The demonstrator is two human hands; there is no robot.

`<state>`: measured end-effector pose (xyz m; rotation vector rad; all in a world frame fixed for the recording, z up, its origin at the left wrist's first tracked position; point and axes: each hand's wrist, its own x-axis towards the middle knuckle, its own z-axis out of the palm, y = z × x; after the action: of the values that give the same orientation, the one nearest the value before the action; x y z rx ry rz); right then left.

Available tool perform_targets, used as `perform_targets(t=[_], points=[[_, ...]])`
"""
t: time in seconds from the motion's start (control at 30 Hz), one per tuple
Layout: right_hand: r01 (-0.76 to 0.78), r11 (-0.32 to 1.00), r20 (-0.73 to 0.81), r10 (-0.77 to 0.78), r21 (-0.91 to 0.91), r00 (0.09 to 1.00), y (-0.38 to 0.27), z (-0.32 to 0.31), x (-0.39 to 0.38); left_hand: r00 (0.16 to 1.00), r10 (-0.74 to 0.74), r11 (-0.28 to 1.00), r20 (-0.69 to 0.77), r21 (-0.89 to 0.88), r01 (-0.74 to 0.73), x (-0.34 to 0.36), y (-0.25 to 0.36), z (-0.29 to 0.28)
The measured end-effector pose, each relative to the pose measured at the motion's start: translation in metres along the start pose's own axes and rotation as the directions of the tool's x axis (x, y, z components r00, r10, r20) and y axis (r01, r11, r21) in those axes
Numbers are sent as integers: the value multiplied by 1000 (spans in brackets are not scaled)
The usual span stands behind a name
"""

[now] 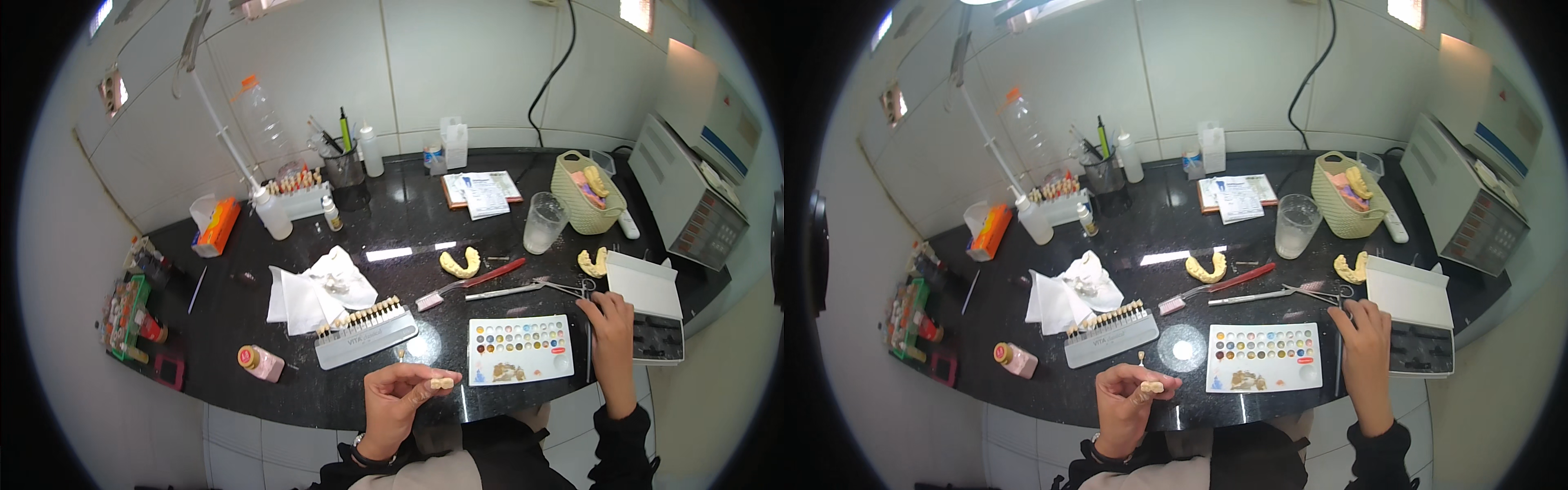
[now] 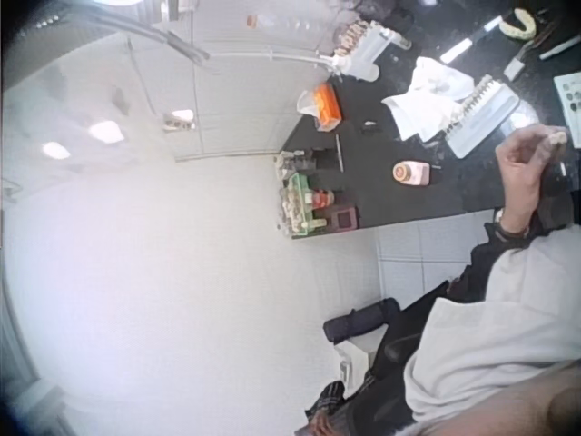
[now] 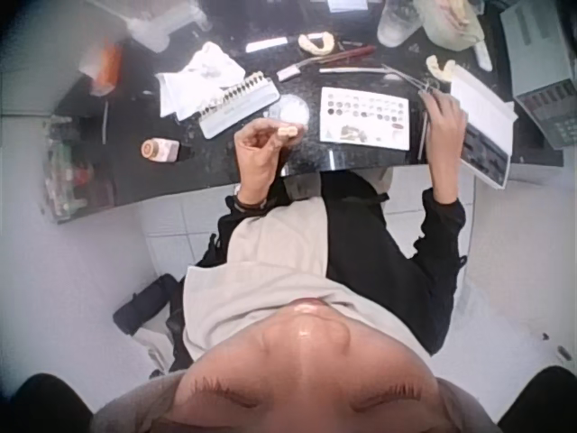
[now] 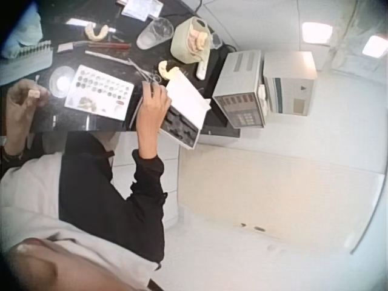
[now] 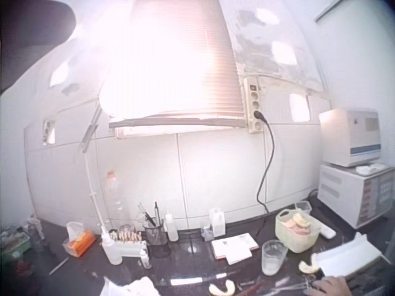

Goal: The person stains a dental bridge with a fine brush. They apply pigments from a palette to the surface of the bridge held in their hand and then place the bridge inside a dental furnace.

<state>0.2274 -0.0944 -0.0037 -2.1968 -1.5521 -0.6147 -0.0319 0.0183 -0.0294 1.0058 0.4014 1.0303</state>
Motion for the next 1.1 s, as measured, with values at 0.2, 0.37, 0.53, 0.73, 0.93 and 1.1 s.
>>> perform_targets(t=[0.2,0.37,0.53,0.73,0.93,1.1], points=[[66,985,43,-60,-160,997,20,11,12,994,-105,994,-23,4,105,1,5,9],[66,977,40,-59,-204,997,34,25,17,982,-188,982,-8,-22,188,1,3,13],[49,975,1,-50,-217,999,23,3,14,971,-228,973,77,-21,230,-2,22,25],[-169,977,-290,202,132,935,1,-68,-37,934,-233,971,273,7,240,-5,30,49],[-490,795,-422,606,358,674,8,-85,-121,834,-345,938,431,158,307,-10,22,84],[-589,590,-372,807,552,459,12,-71,-176,734,-409,894,543,78,440,-21,2,122]])
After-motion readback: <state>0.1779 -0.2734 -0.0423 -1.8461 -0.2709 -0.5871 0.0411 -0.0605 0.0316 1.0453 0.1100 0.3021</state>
